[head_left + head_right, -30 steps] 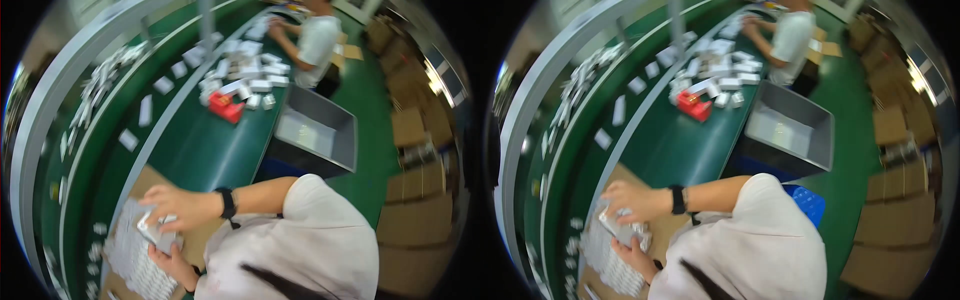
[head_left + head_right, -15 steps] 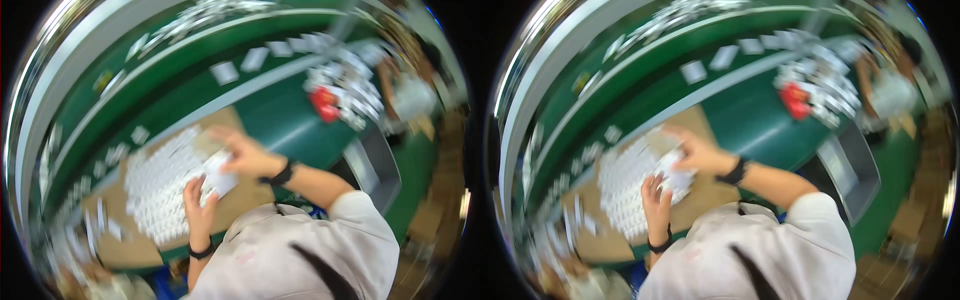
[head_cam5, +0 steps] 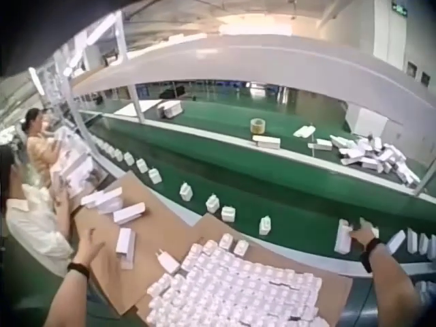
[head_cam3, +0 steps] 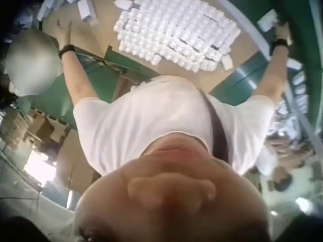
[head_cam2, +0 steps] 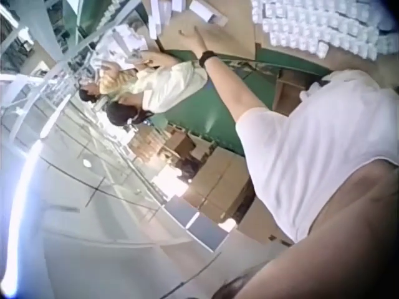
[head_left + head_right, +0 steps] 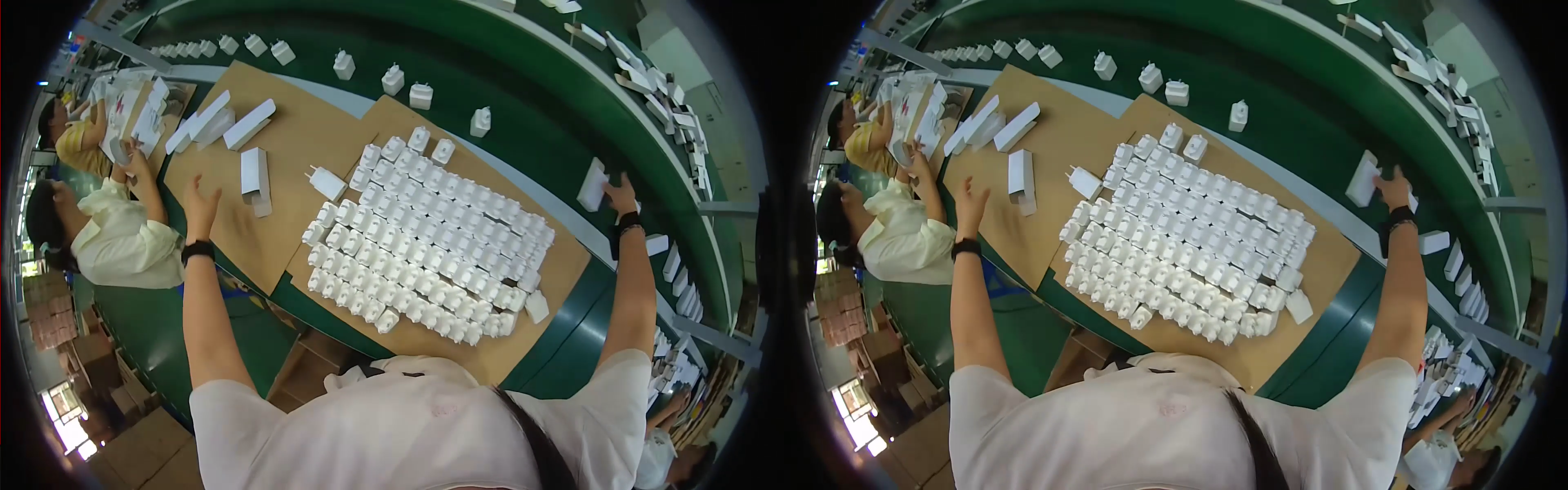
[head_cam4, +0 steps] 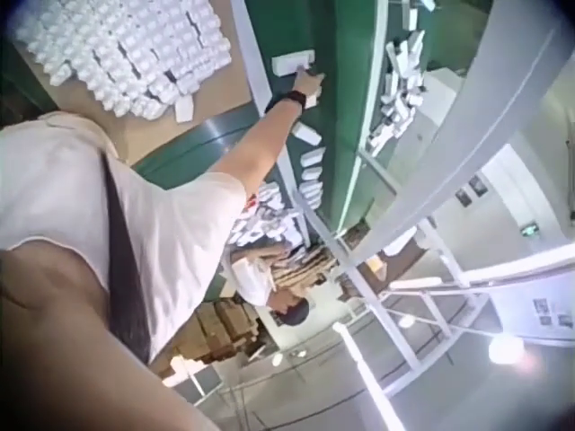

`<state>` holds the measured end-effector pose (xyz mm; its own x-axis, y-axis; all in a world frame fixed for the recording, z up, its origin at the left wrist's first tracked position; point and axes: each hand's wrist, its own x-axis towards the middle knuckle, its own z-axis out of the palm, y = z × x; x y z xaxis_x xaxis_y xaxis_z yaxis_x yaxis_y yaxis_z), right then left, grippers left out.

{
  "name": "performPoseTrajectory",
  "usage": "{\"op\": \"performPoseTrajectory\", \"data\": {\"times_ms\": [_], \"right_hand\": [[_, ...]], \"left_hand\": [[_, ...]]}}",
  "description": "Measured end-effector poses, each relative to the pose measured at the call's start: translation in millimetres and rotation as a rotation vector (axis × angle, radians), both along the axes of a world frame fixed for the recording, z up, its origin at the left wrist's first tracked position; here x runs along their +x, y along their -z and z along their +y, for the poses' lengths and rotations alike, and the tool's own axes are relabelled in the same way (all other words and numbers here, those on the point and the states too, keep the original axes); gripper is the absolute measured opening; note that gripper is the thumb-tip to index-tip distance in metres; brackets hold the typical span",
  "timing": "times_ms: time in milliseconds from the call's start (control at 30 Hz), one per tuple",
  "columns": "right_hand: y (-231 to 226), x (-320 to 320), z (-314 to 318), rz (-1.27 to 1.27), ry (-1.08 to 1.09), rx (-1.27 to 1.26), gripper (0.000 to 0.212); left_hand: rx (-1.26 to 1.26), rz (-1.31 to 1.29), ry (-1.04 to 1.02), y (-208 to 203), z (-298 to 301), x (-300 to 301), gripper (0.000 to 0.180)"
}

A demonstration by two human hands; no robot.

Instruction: The person packages power adapters by hand, picking up a box and an adapter, sliding the adapter into the box, and folding the flaps closed. The person then places the boxed adapter onto a conveyor belt and repeats the process.

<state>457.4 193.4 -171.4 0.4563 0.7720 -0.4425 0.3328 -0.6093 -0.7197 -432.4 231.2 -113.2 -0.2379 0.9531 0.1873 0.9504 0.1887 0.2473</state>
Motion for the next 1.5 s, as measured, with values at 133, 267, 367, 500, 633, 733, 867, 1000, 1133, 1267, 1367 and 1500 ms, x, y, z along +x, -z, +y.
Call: {"op": "performPoseTrajectory", "data": {"times_ms": [133,267,367,500,633,733,867,1000,1133,1267,1367,1500], "right_hand": [[-43,-120,49,-0.477,-0.533,0.264,0.07],[-33,-208,83,-0.263,-0.85,0.386,0.084],[0,-238,109,-0.411,-0.827,0.366,0.083],[0,-237,110,-0.55,-0.879,0.301,0.07],[-81,-225,63,-0.114,-0.816,0.216,0.053],[-149,-213,-5,0.305,-0.683,0.268,0.054],[-227,-242,-119,0.406,-0.528,0.485,0.054],[-239,-288,-206,0.598,-0.244,0.776,0.038],[-246,-293,-251,0.231,-0.198,1.009,0.039],[-268,-277,-278,-0.467,-0.558,0.863,0.038],[-257,-271,-292,-0.426,-0.529,0.93,0.038],[-247,-255,-300,-0.343,-0.681,1.009,0.032]], "left_hand": [[-0.172,-0.251,-0.148,32,29,41,0.074],[-0.248,-0.196,-0.139,46,50,76,0.078],[-0.239,-0.234,-0.177,44,54,70,0.072],[-0.026,-0.569,-0.144,-2,37,84,0.074],[0.085,-1.278,-0.073,-105,-31,140,0.064],[-0.055,-1.745,0.135,-135,-99,142,0.051],[-0.383,-2.321,0.117,-132,-163,242,0.045],[-0.762,-2.389,0.105,-108,-210,317,0.05],[-0.86,-2.202,0.132,-113,-248,357,0.051],[-0.778,-1.956,0.307,-110,-269,379,0.05],[-0.826,-1.905,0.409,-112,-278,398,0.05],[-0.908,-2.006,0.333,-110,-285,418,0.048]]}}
